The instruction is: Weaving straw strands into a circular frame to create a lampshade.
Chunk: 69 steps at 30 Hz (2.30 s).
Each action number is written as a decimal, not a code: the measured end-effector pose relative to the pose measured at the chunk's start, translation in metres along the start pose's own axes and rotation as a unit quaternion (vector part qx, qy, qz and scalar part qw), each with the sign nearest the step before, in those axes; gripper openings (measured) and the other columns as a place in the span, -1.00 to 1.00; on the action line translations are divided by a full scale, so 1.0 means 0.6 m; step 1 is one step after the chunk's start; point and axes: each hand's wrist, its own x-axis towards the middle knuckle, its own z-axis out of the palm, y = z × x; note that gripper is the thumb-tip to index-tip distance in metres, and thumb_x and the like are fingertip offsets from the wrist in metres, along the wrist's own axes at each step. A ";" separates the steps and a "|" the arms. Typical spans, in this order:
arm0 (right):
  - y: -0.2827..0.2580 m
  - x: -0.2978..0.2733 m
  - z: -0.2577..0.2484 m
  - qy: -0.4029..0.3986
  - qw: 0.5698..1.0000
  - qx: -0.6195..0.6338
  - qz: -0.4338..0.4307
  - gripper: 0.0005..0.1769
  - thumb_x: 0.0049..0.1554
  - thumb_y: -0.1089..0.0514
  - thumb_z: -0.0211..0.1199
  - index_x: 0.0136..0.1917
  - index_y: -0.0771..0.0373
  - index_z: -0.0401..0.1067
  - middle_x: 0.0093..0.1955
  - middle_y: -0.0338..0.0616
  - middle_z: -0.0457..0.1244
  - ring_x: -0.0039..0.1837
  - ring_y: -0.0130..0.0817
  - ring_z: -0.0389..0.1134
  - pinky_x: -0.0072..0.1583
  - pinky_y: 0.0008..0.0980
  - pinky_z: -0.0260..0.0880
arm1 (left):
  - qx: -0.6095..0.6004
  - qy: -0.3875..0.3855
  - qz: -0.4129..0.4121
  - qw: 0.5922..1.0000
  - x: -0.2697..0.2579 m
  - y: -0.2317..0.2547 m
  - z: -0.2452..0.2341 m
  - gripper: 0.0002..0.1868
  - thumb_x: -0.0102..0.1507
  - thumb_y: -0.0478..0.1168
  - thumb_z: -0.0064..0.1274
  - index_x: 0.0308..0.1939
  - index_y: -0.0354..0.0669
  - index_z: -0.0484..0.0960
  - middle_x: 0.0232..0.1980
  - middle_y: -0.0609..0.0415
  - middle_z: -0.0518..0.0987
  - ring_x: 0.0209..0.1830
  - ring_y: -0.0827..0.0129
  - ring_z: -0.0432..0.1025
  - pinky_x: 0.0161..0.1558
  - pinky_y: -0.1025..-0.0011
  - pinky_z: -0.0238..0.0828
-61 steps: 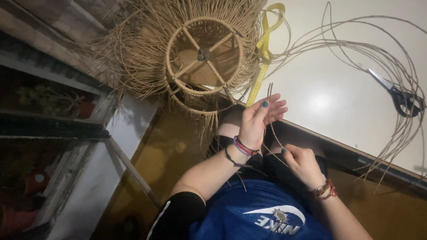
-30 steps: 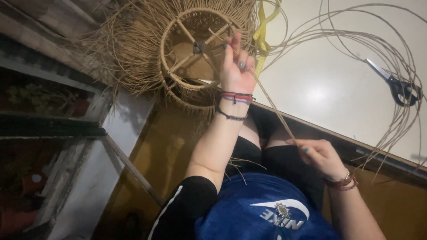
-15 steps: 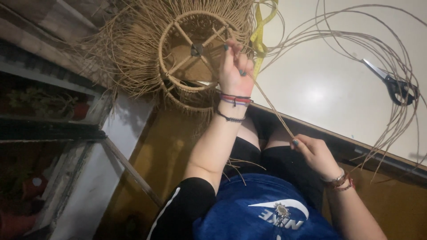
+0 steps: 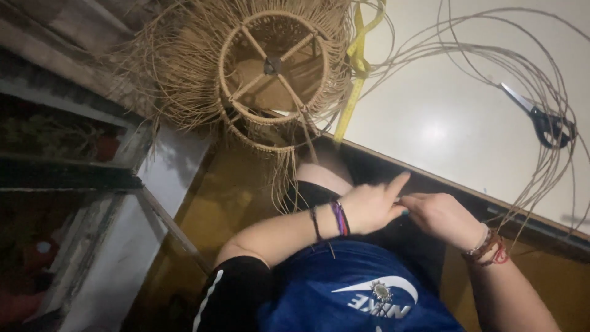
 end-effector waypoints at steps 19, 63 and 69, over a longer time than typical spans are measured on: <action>-0.027 0.173 0.125 0.054 0.862 0.493 0.107 -0.58 0.28 0.13 -0.04 0.14 0.34 0.59 -0.19 -0.07 0.31 -0.10 -0.34 0.30 -0.01 -0.30 0.39 | -0.502 0.359 -0.137 0.775 -0.088 -0.093 0.027 -0.68 0.51 -0.22 -0.18 -0.33 -0.02 0.57 -0.38 0.28 0.51 -0.28 0.57 0.35 -0.04 0.59 0.36; -0.033 0.337 0.239 0.129 0.810 0.533 0.210 -0.62 0.21 0.22 0.35 0.17 0.38 0.24 -0.46 -0.07 0.28 -0.49 -0.48 0.25 -0.47 -0.63 0.14 | -0.769 0.320 -0.118 0.541 -0.010 -0.415 0.212 -0.96 0.34 -0.32 0.11 -0.22 -0.19 0.62 -0.46 -0.11 0.59 -0.63 0.15 0.54 -0.55 0.37 0.55; -0.032 0.321 0.257 0.148 0.743 0.637 0.143 -0.73 0.29 0.23 0.08 0.25 0.31 0.28 -0.45 0.05 0.29 -0.50 -0.40 0.32 -0.50 -0.65 0.19 | -0.689 0.409 -0.229 0.553 -0.040 -0.297 0.104 -0.85 0.26 -0.19 0.28 -0.12 -0.12 0.73 -0.32 0.23 0.58 -0.39 0.58 0.43 -0.27 0.68 0.39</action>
